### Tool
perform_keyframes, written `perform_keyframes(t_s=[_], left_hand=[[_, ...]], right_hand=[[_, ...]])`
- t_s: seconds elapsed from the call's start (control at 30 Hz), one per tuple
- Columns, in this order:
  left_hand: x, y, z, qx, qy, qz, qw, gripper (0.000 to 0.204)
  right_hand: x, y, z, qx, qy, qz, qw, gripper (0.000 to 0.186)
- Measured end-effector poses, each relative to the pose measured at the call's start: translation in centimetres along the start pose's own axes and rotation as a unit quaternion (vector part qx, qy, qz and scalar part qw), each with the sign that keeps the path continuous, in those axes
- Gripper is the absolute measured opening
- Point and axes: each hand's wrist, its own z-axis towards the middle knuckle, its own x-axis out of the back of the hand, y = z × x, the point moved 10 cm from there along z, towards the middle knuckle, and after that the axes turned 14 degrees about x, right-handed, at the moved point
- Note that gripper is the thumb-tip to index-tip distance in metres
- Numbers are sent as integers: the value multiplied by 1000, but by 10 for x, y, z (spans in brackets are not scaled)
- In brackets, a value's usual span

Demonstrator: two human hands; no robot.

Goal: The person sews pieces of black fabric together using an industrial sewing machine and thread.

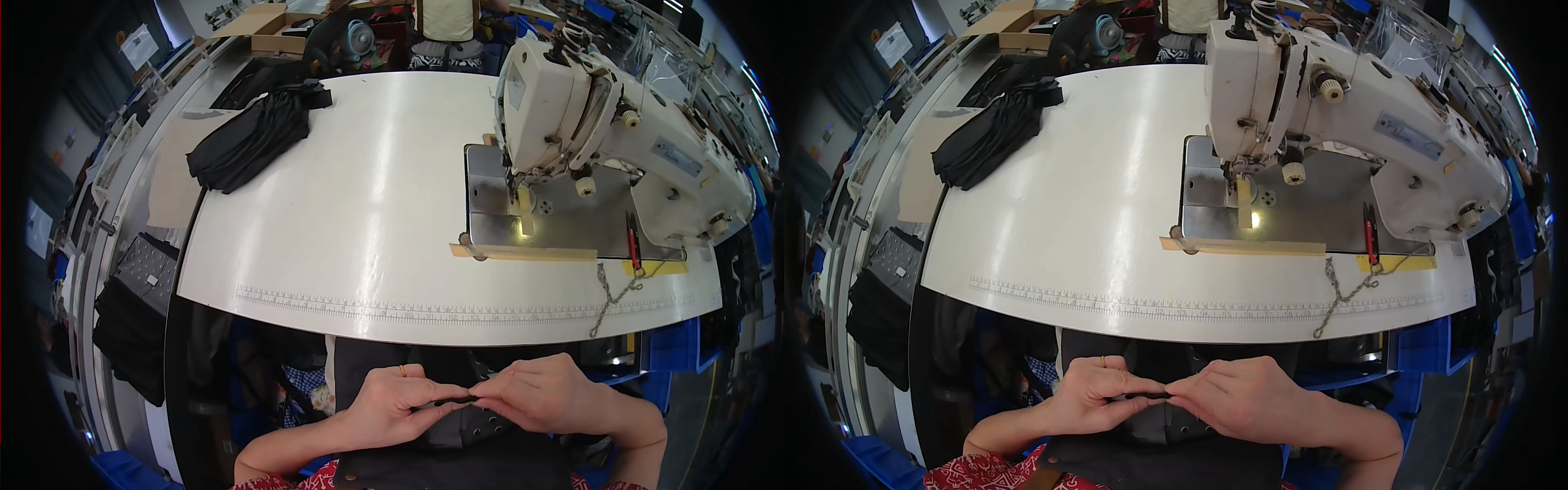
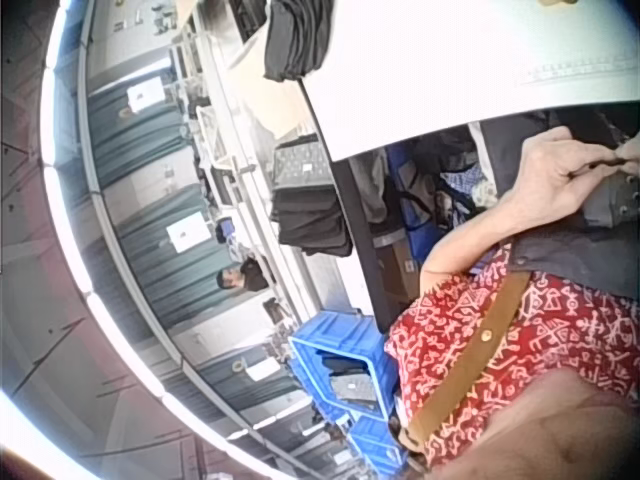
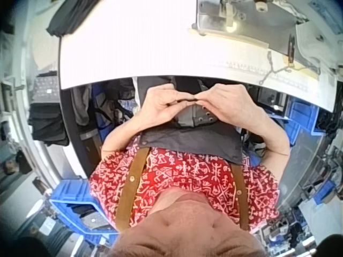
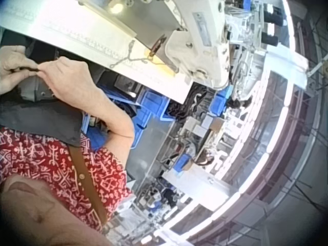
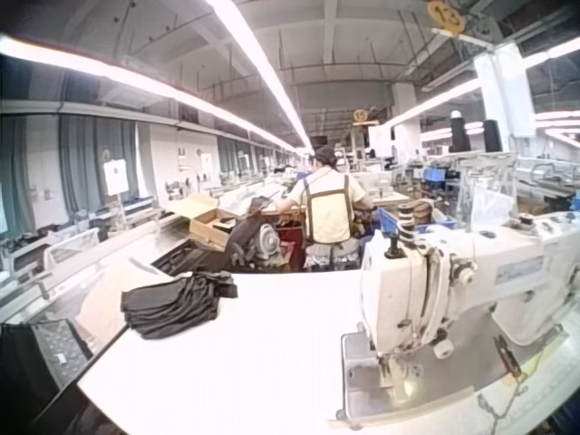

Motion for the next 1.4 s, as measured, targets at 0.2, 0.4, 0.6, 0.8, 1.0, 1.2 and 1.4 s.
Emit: perform_keyframes(t_s=[0.2,0.4,0.6,0.8,1.0,1.2,1.4], left_hand=[[1,-4,-2,9,4,-3,1000,26],[0,11,-3,-37,19,41,998,27],[2,2,-3,-10,34,20,999,24],[4,0,-3,8,40,6,999,28],[2,-12,-4,38,24,-1,999,33],[2,-18,-2,67,11,-45,997,31],[3,-16,-2,62,16,-54,996,29]], right_hand=[[-1,-3,-3,7,26,-23,999,19],[4,-2,-4,-16,34,-10,999,24],[4,-10,-10,12,59,-48,997,28],[0,-31,-10,93,48,-160,982,31],[-5,-38,-12,118,58,-222,966,24],[-7,-39,-12,127,57,-240,961,22],[-7,-39,-11,127,46,-235,962,24]])
